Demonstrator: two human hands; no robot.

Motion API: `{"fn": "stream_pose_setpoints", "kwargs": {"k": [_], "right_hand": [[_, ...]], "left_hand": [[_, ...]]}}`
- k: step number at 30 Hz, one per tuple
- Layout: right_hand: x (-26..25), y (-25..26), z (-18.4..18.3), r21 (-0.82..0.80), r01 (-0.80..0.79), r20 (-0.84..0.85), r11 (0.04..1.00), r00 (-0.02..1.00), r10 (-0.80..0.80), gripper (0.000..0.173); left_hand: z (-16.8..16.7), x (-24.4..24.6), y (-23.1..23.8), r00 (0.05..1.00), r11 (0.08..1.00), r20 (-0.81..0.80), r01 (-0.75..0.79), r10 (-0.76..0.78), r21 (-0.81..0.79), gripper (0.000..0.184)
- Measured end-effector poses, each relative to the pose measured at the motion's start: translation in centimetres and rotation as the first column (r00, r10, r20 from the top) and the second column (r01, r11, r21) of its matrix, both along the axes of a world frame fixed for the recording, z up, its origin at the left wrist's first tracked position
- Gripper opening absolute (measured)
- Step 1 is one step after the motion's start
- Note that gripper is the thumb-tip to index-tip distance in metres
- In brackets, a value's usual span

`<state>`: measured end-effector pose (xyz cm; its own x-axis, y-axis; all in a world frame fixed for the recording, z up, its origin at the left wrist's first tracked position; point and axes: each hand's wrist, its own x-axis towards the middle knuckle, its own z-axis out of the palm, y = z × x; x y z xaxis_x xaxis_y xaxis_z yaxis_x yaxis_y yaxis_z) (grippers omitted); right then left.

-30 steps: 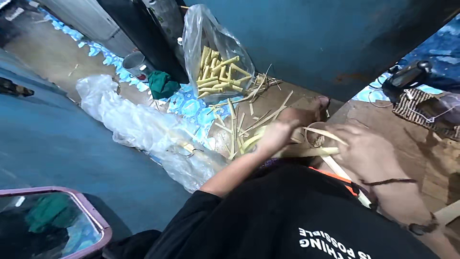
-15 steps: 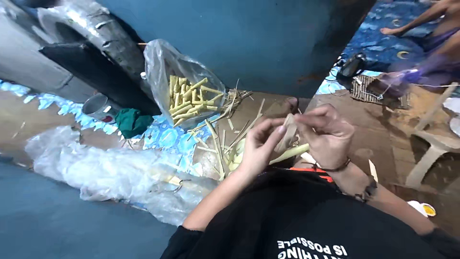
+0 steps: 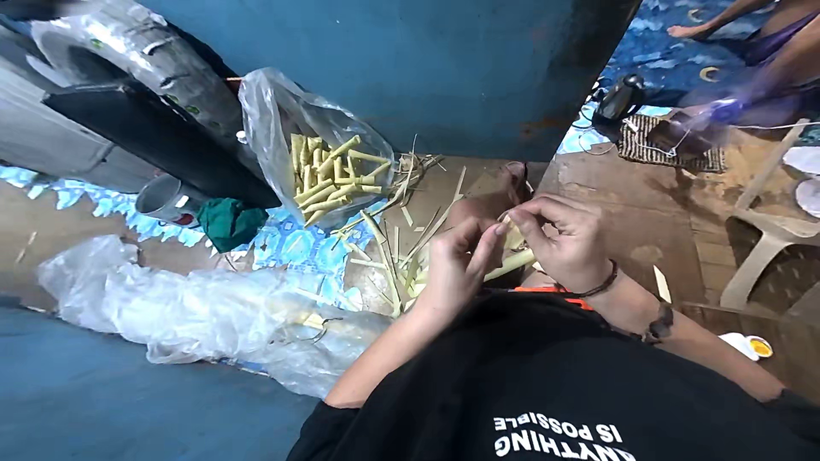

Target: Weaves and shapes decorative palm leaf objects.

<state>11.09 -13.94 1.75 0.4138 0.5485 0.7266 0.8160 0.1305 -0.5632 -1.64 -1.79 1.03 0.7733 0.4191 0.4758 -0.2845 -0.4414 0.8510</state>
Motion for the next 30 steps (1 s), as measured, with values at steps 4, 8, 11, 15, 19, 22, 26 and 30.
{"fn": "stream_pose_setpoints", "kwargs": {"k": [4, 8, 11, 15, 19, 22, 26, 30], "right_hand": [[0.1, 0.1, -0.7, -0.040, 0.054, -0.086, 0.998, 0.995, -0.057, 0.022], [-0.2, -0.1, -0.5, -0.016, -0.046, -0.205, 0.999, 0.978, 0.042, 0.021], [-0.3, -0.5, -0.6, 0.028, -0.152, -0.207, 0.988, 0.966, 0.155, 0.021], [-0.5, -0.6, -1.0, 0.054, -0.137, -0.164, 0.989, 0.976, 0.145, 0.016], [-0.3, -0.6, -1.1, 0.066, -0.124, -0.140, 0.990, 0.981, 0.133, 0.013], [-0.8, -0.8, -0.8, 0.096, -0.270, -0.415, 0.958, 0.864, 0.285, 0.025], [-1.2, -0.8, -1.4, 0.165, -0.209, -0.328, 0.964, 0.910, 0.254, 0.025], [-0.3, -0.8, -2.5, 0.203, -0.066, 0.116, 0.977, 0.992, 0.043, 0.007]], "left_hand": [[0.0, -0.4, -0.2, 0.991, 0.993, -0.067, 0.112, -0.114, -0.041, 0.017], [-0.5, -0.4, 0.3, 0.993, 0.987, -0.069, 0.084, -0.094, -0.133, 0.008], [-0.8, -0.5, 0.4, 0.997, 0.983, -0.020, 0.065, -0.069, -0.169, 0.010], [-1.4, -0.6, 0.3, 0.999, 0.988, 0.025, 0.026, -0.022, -0.152, 0.012], [-1.1, -0.8, 0.1, 0.997, 0.997, 0.053, 0.054, -0.051, -0.060, 0.008], [-1.2, -0.5, -0.1, 0.997, 0.987, 0.076, 0.035, -0.023, -0.159, 0.006], [-1.5, 0.0, 0.2, 0.998, 0.900, 0.007, 0.060, -0.063, -0.432, 0.012], [-0.7, -0.6, 0.1, 0.982, 0.833, -0.093, 0.089, -0.166, -0.546, 0.023]]}}
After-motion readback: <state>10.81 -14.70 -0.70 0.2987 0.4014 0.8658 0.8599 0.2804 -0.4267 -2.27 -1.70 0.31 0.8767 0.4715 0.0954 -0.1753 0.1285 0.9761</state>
